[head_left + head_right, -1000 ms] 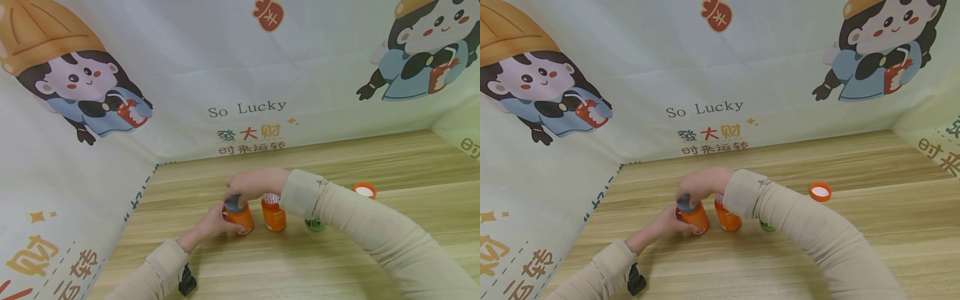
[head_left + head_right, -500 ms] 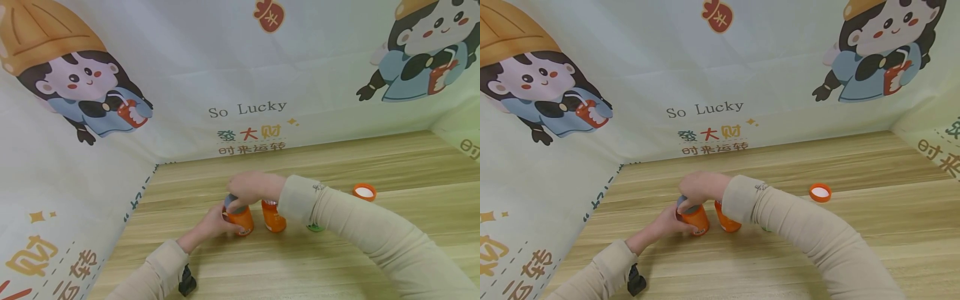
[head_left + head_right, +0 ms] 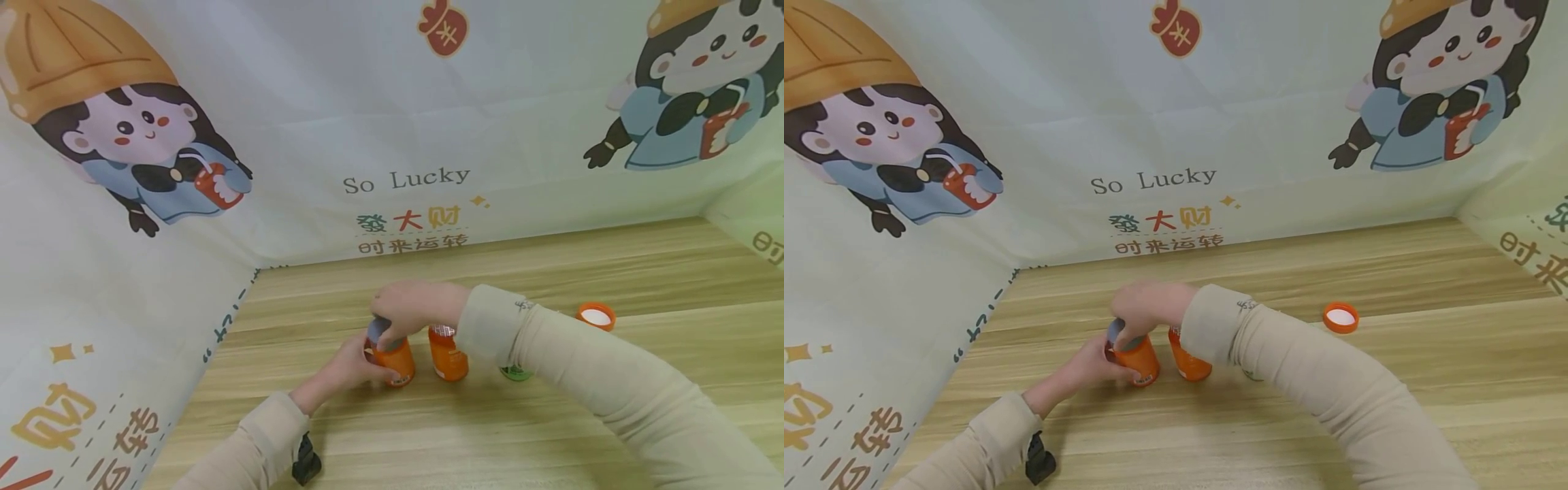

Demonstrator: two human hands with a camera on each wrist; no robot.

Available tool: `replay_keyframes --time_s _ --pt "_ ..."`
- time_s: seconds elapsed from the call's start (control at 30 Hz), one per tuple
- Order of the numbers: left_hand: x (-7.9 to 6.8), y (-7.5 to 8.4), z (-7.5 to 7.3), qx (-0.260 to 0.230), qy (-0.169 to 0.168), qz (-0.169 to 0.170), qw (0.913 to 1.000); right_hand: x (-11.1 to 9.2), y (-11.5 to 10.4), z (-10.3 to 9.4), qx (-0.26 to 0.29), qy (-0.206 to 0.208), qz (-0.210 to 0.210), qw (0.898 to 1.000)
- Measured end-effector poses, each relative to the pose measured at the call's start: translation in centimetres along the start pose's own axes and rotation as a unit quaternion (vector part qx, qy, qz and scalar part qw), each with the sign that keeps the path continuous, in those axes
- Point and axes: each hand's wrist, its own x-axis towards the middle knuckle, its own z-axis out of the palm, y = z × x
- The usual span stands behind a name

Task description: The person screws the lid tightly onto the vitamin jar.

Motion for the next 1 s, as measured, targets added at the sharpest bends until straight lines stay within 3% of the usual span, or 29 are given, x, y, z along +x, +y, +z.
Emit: replay_keyframes --time_s 0.17,0.3,0.53,0.83,1.0 --pt "-0.2 -0.1 0.0 -0.007 -0.001 0.006 1.0 -0.3 0.4 -0.5 0.006 -0.026 -0.094 0.995" --pt "-0.2 -0.3 0.2 0.005 0.012 0.005 0.9999 -0.4 0.6 -0.5 -0.001 -0.02 -0.131 0.991" --pt "-0.1 -0.3 0.5 0.019 0.031 0.004 0.9993 -0.3 0.8 -0.2 0.001 -0.01 -0.137 0.99" --pt "0.0 -0.2 0.7 0.016 0.047 0.003 0.9988 -0.1 1.1 0.5 0.068 0.004 -0.11 0.992" --pt "-0.1 -0.1 0.7 0.015 0.048 -0.002 0.9987 0.0 1.3 0.7 0.077 0.01 -0.113 0.991"
